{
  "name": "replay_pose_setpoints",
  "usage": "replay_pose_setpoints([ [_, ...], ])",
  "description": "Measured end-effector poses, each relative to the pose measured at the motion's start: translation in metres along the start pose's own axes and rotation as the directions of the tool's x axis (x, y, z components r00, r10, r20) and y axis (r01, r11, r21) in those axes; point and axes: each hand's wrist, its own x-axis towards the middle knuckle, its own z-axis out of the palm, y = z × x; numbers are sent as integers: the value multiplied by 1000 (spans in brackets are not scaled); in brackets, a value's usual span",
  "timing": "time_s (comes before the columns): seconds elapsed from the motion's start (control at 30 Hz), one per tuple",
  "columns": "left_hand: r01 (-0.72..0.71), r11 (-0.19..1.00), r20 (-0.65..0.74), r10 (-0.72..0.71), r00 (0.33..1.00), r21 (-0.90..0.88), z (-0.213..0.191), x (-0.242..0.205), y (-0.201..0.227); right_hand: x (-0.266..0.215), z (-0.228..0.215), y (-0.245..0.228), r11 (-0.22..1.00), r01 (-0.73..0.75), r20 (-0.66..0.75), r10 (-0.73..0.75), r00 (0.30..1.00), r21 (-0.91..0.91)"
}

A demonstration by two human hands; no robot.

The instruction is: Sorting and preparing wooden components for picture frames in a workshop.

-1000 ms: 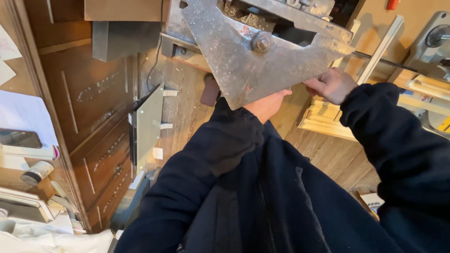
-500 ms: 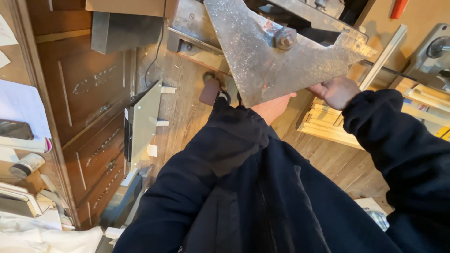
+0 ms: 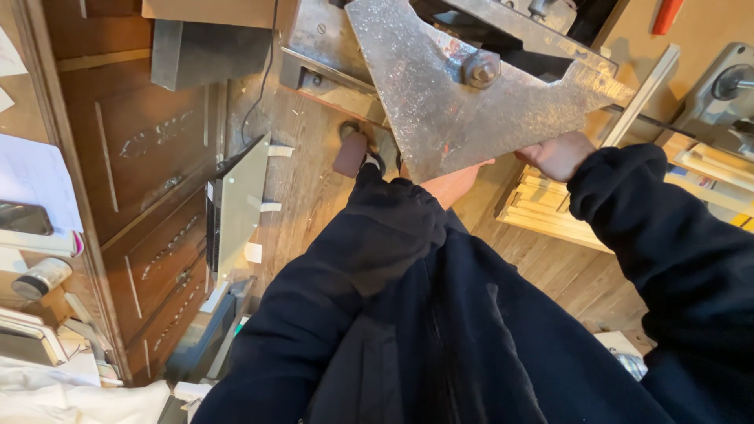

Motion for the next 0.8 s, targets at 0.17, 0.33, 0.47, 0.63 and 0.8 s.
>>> replay_pose_setpoints([
  [0.17,-34,997,-7,35,999,71,-71,14,20,6,-3,-5,992,107,-24,-106,994,60],
  [0.33,-6,999,41,4,999,32,-83,22,22,9,1,8,994,105,-52,-103,993,41],
  [0.47,28,1000,72,-28,997,-2,-93,24,23,9,-6,-9,999,4,-28,-2,1000,47],
  [0.63,62,998,100,-58,993,-33,-103,29,18,11,-9,-9,999,11,-13,-10,1000,47],
  [0.8,103,993,142,-93,986,-65,-98,25,-1,12,-7,-8,994,39,-54,-33,998,101],
])
